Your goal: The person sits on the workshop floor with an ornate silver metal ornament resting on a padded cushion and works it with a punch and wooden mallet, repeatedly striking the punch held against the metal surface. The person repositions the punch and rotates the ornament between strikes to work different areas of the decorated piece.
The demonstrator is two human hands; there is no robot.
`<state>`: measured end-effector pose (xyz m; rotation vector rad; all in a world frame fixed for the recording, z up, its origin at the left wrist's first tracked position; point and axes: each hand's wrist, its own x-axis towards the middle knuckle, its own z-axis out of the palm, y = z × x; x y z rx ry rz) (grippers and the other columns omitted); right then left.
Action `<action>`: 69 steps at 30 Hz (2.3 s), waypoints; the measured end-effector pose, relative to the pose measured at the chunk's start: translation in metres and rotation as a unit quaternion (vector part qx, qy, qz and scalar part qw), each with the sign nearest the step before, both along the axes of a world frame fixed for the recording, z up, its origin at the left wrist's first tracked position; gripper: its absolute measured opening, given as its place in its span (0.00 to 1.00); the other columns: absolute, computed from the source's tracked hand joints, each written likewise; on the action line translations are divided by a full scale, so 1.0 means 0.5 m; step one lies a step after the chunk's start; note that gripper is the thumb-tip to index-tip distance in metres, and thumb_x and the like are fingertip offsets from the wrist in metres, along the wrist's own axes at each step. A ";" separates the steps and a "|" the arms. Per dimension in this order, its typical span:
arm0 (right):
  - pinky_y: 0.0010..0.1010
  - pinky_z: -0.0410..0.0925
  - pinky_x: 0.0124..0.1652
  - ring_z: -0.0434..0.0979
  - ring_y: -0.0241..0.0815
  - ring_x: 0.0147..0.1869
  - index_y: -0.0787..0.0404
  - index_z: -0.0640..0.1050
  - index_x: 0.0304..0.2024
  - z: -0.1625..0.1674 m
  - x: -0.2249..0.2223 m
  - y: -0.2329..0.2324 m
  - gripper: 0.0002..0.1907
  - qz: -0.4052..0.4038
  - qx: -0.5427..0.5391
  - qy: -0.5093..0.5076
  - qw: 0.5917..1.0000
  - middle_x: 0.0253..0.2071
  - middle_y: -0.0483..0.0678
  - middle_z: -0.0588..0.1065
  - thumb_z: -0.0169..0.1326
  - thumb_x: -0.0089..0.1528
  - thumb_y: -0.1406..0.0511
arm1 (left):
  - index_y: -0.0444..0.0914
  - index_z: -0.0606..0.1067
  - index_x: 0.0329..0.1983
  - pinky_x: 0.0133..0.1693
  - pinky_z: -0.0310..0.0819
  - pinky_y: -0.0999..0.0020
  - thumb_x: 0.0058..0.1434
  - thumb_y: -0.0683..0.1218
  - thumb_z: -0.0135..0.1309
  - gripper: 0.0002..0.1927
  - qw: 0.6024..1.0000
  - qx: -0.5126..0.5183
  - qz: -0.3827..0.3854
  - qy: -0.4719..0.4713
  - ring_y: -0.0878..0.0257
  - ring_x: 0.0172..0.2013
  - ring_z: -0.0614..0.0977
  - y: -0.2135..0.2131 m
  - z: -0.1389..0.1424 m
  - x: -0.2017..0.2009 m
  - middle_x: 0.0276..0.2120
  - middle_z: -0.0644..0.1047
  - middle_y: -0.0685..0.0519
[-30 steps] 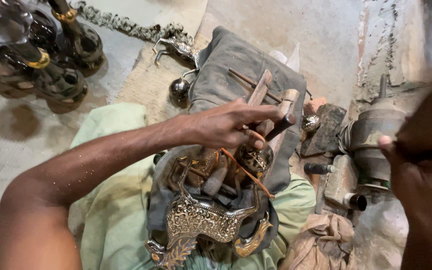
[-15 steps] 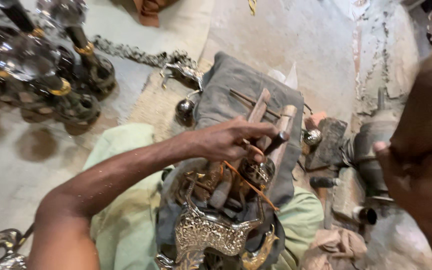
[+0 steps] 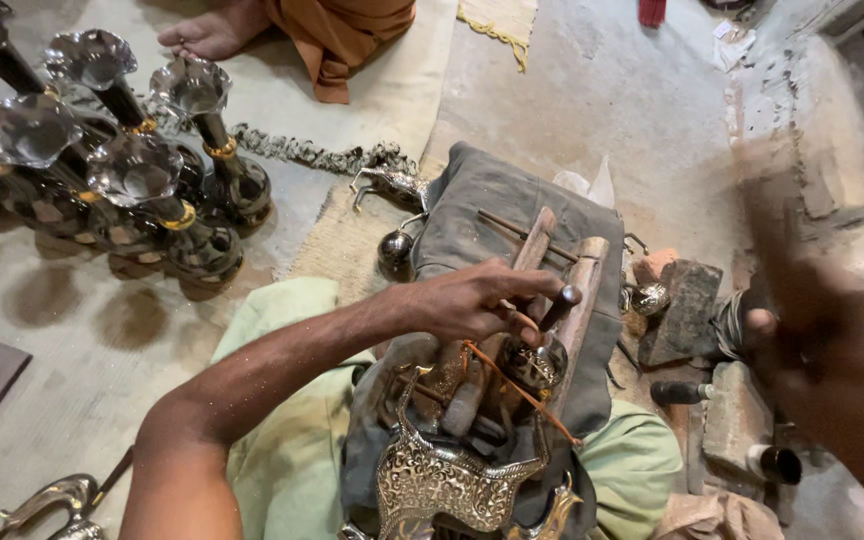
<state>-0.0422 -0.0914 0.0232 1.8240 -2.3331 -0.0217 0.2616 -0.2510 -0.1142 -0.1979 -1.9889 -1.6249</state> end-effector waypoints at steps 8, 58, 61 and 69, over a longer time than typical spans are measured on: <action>0.45 0.74 0.41 0.79 0.49 0.38 0.63 0.73 0.57 -0.007 0.000 0.001 0.25 0.164 -0.070 0.130 0.975 0.38 0.54 0.77 0.63 0.60 0.62 | 0.36 0.69 0.66 0.57 0.86 0.62 0.65 0.35 0.57 0.25 1.000 -0.026 0.010 -0.013 0.58 0.54 0.80 -0.001 0.009 0.007 0.54 0.78 0.47; 0.27 0.69 0.34 0.74 0.32 0.32 0.66 0.72 0.52 -0.446 0.109 0.498 0.25 -0.111 -0.185 -0.557 0.802 0.30 0.45 0.77 0.68 0.57 0.65 | 0.44 0.70 0.59 0.35 0.84 0.49 0.54 0.34 0.60 0.30 0.891 -0.334 0.148 -0.270 0.51 0.37 0.88 0.303 0.173 -0.086 0.41 0.83 0.46; 0.27 0.70 0.36 0.75 0.32 0.33 0.66 0.71 0.54 -0.438 0.123 0.512 0.27 -0.113 -0.197 -0.541 0.810 0.31 0.45 0.77 0.68 0.56 0.66 | 0.44 0.69 0.60 0.33 0.83 0.49 0.54 0.34 0.60 0.30 0.874 -0.361 0.147 -0.289 0.51 0.36 0.88 0.313 0.185 -0.097 0.38 0.84 0.47; 0.30 0.70 0.36 0.75 0.37 0.34 0.64 0.71 0.54 -0.394 0.085 0.489 0.26 -0.084 -0.248 -0.493 0.829 0.34 0.49 0.76 0.68 0.59 0.63 | 0.45 0.66 0.60 0.32 0.82 0.48 0.53 0.34 0.61 0.32 0.861 -0.388 0.162 -0.284 0.48 0.37 0.87 0.317 0.180 -0.089 0.40 0.84 0.47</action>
